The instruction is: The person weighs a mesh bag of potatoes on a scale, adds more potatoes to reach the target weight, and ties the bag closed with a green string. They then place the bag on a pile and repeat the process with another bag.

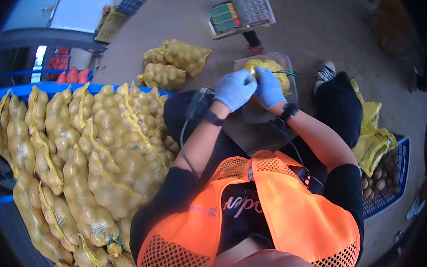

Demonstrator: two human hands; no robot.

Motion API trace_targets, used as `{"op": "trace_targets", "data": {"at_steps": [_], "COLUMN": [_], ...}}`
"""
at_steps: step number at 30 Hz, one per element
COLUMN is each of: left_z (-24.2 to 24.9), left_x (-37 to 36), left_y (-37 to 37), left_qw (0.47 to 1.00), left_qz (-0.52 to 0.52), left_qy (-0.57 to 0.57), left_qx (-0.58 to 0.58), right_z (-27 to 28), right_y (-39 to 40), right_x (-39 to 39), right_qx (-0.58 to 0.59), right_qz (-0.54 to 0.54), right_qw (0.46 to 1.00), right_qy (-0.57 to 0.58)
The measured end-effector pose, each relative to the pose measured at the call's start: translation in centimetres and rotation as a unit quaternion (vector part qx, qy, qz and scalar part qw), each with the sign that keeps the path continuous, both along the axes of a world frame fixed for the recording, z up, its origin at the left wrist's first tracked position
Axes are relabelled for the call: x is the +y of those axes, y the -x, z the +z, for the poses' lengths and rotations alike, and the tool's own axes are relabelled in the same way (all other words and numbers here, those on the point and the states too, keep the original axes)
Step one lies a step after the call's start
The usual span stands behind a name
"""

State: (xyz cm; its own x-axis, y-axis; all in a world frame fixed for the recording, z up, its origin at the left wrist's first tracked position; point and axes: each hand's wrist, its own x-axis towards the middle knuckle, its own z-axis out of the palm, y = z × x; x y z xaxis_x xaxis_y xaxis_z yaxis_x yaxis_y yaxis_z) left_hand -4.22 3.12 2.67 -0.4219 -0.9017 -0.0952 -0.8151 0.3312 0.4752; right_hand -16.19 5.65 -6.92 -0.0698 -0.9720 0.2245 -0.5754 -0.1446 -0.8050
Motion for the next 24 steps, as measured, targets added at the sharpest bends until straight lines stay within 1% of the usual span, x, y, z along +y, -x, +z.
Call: {"op": "trace_targets", "data": {"at_steps": [1, 2, 3, 4, 5, 6, 7, 8, 9, 10, 11, 12, 13, 14, 15, 16, 17, 18, 19, 20, 21, 22, 23, 24], "left_z": [0.0, -0.2, 0.2, 0.0, -2.0, -3.7, -4.3, -4.6, -4.6, -5.1, -6.3, -7.2, -6.2, -5.4, -4.9, -7.3, -7.8, -8.3, -9.2, -6.8, -7.4, -6.5, -2.8, -2.4], "left_x": [-0.5, -1.0, -0.9, -1.1, -1.8, -2.7, -3.4, -4.2, -4.8, -5.5, -6.4, -7.0, -6.9, -7.3, -7.3, -7.7, -6.9, -5.6, -4.3, -1.9, -0.9, 0.7, 2.2, 2.1], "left_y": [0.9, 2.4, 3.7, 4.8, 5.7, 6.4, 7.0, 7.4, 7.3, 6.4, 5.1, 4.6, 3.5, 2.1, 0.8, -0.4, -1.2, -1.4, -1.6, -0.3, -0.4, 0.5, 1.7, 2.3], "left_qw": [0.984, 0.979, 0.977, 0.983, 0.978, 0.961, 0.962, 0.969, 0.975, 0.975, 0.996, 0.936, 0.873, 0.799, 0.753, 0.714, 0.730, 0.753, 0.774, 0.825, 0.879, 0.911, 0.962, 0.960], "left_qz": [0.043, 0.053, 0.011, -0.034, -0.093, -0.154, -0.139, -0.129, -0.124, -0.122, -0.028, 0.057, 0.077, 0.154, 0.206, 0.190, 0.247, 0.201, 0.186, 0.183, 0.122, 0.083, 0.014, -0.007], "left_qy": [0.016, 0.113, 0.184, 0.180, 0.163, 0.139, 0.143, 0.110, 0.077, 0.079, -0.057, -0.193, -0.187, -0.271, -0.310, -0.283, -0.275, -0.259, -0.240, -0.195, -0.148, -0.083, 0.029, 0.028], "left_qx": [0.170, 0.162, 0.106, 0.014, -0.087, -0.185, -0.188, -0.177, -0.166, -0.167, 0.063, 0.290, 0.445, 0.515, 0.543, 0.612, 0.575, 0.571, 0.556, 0.498, 0.436, 0.396, 0.270, 0.277], "right_z": [-1.0, -2.5, -3.9, -4.8, -4.4, -3.1, -1.8, -0.1, 4.9, 3.0, -0.5, -2.3, 0.7, 0.9, 4.0, 4.3, 2.6, 1.9, 2.3, 3.5, 2.3, 1.7, 3.2, 3.2], "right_y": [-0.1, -0.6, -2.1, -3.3, -3.3, -2.9, -2.8, -2.6, -2.1, -1.9, -1.2, 0.3, 0.6, 1.2, 2.1, 3.3, 4.9, 5.1, 5.0, 4.9, 4.6, 4.4, 4.1, 4.3], "right_x": [-0.2, -0.4, -0.5, -0.8, -1.6, -2.7, -4.5, -6.2, -1.8, -0.8, -0.1, 0.1, 0.5, 0.2, 0.2, -0.4, -1.4, -2.0, -1.8, -1.6, -2.0, -2.4, -2.0, -2.2], "right_qx": [0.034, 0.067, -0.061, -0.188, -0.009, 0.177, 0.272, 0.363, 0.206, 0.205, 0.177, 0.154, 0.067, 0.004, -0.177, -0.419, -0.493, -0.673, -0.680, -0.697, -0.725, -0.775, -0.780, -0.728], "right_qz": [0.034, 0.069, -0.002, -0.074, -0.093, -0.114, -0.099, -0.088, -0.079, -0.077, -0.002, 0.064, 0.073, 0.055, 0.052, 0.052, 0.039, 0.001, -0.020, -0.010, 0.021, 0.078, 0.084, 0.135], "right_qw": [0.999, 0.995, 0.994, 0.970, 0.995, 0.976, 0.946, 0.895, 0.973, 0.973, 0.984, 0.986, 0.995, 0.995, 0.979, 0.876, 0.818, 0.659, 0.664, 0.650, 0.622, 0.546, 0.558, 0.603], "right_qy": [0.019, 0.042, 0.095, 0.133, 0.039, -0.049, -0.148, -0.243, -0.070, -0.067, -0.025, 0.016, 0.031, 0.088, -0.092, -0.233, -0.293, -0.336, -0.311, -0.303, -0.296, -0.308, -0.271, -0.297]}}
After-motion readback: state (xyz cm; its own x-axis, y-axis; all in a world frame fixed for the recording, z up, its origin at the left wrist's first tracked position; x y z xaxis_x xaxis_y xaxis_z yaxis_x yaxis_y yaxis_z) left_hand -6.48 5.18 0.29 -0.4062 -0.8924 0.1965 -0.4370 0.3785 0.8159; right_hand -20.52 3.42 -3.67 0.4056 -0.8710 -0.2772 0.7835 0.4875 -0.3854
